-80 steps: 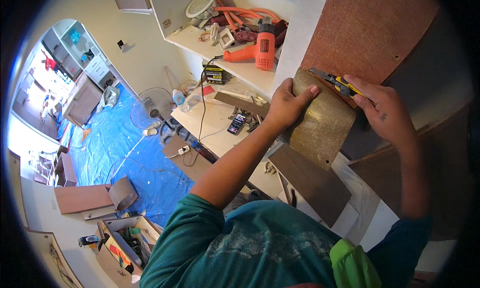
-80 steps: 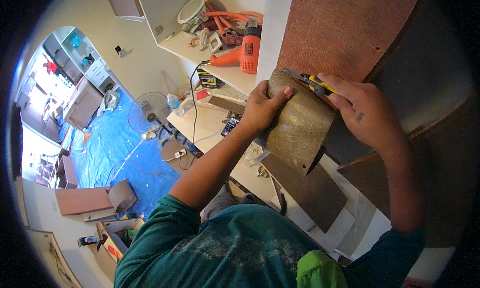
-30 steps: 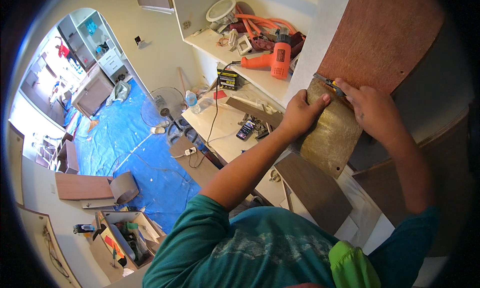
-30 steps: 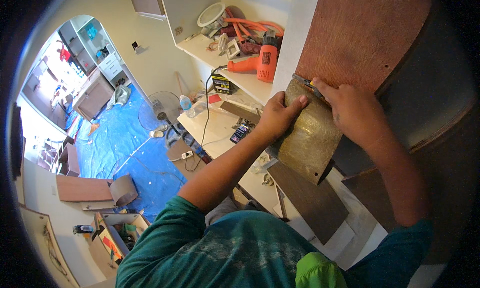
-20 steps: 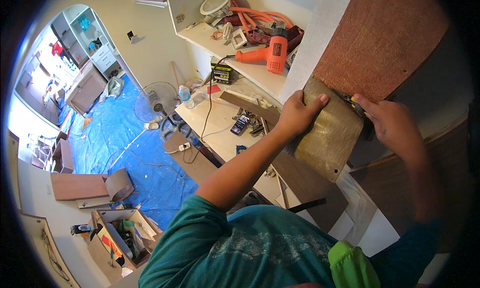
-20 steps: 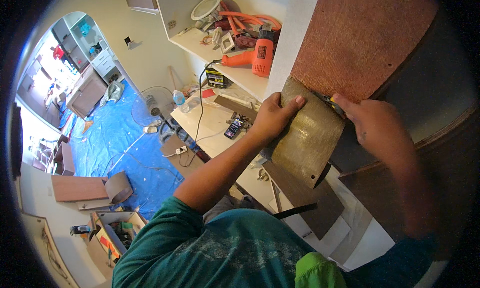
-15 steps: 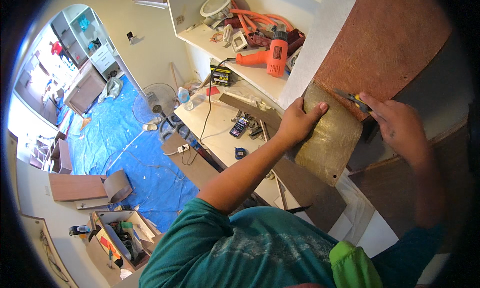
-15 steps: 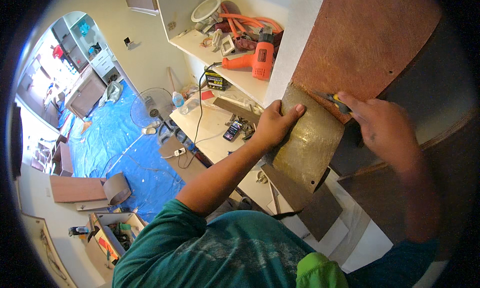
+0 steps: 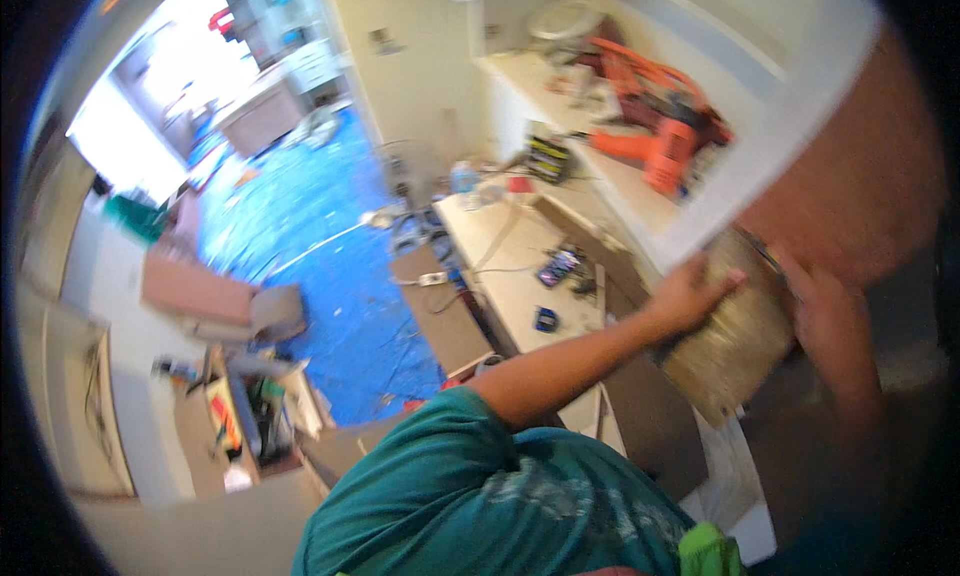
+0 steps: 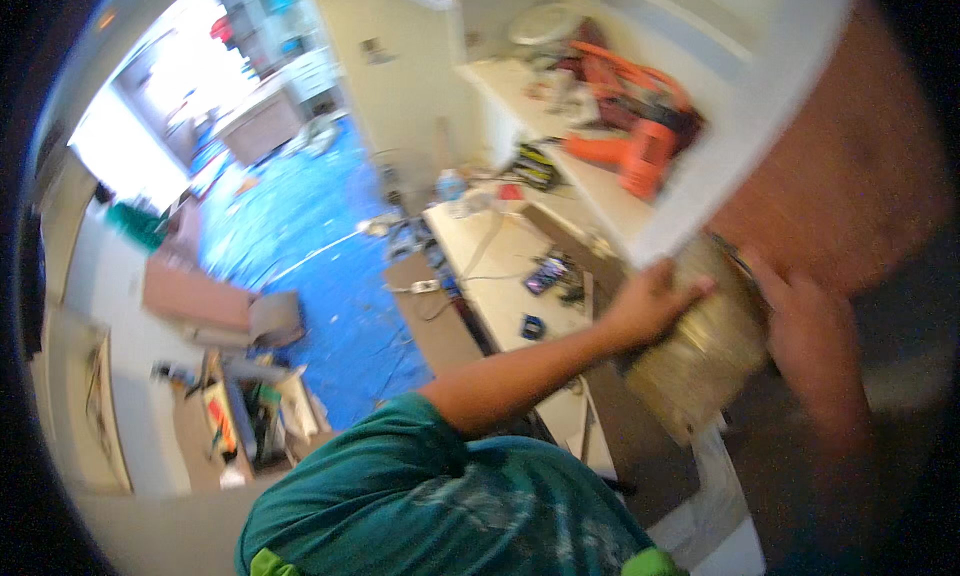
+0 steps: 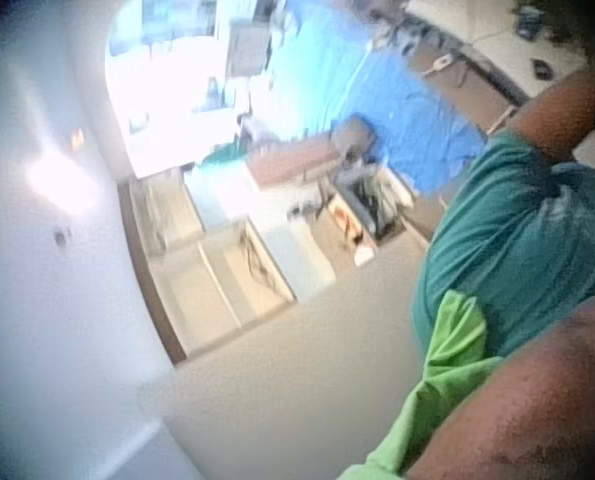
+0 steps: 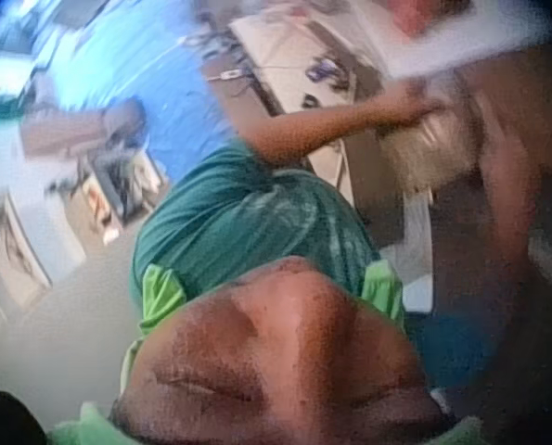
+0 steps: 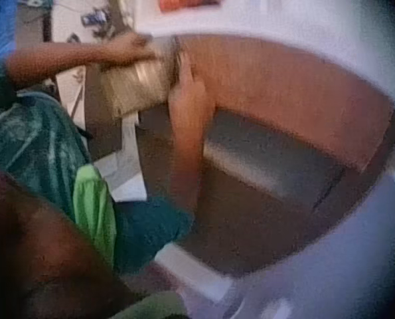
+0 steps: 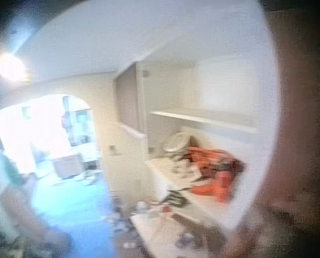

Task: The person uses a utility knife to trim the edge of a brown contact paper applied to a white cabinet shelf. They repeatedly reposition the paper and cut along the edge to fit it around the corner of the shelf.

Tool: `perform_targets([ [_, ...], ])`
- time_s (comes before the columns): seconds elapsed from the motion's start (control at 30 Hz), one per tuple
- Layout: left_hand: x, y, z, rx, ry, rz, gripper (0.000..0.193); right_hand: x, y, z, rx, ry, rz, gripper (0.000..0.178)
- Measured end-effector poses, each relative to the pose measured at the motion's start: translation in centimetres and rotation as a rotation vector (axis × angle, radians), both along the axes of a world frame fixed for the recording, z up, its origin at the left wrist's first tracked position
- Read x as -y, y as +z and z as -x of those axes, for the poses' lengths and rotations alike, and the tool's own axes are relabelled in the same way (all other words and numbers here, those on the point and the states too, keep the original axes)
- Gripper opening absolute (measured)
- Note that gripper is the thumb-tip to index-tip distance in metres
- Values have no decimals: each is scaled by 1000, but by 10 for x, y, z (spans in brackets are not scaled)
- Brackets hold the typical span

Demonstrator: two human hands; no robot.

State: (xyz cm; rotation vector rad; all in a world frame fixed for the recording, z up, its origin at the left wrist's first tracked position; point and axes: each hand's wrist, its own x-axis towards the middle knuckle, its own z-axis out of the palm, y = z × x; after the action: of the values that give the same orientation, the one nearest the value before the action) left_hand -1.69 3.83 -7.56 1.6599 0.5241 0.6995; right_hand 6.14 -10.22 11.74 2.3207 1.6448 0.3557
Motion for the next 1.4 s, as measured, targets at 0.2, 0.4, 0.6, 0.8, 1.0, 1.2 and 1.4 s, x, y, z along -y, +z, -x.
perform_targets([
  [0.2, 13, 2, 0, 108, -174, 121, 65, 66, 11, -18, -63, -59, 32, 48],
  [0.4, 11, 2, 1, 179, -170, 145, 66, 101, -14, -45, -328, 10, -388, 49],
  [0.6, -3, 41, 11, 25, -152, -47, 63, 104, -87, 13, -1114, -619, -874, 59],
  [0.8, -1, 41, 6, 125, -27, -83, 64, 81, -144, 18, -1192, -322, -1436, 57],
  [1.0, -13, 66, 12, -30, -60, -136, 63, 69, -157, 24, -1140, -323, -1491, 54],
  [1.2, -32, 83, -19, -226, -118, -315, 69, 63, -186, 17, -1368, -229, -1582, 56],
  [1.4, -30, 86, -27, -297, -42, -193, 75, 56, -200, 24, -1254, -238, -1584, 50],
])
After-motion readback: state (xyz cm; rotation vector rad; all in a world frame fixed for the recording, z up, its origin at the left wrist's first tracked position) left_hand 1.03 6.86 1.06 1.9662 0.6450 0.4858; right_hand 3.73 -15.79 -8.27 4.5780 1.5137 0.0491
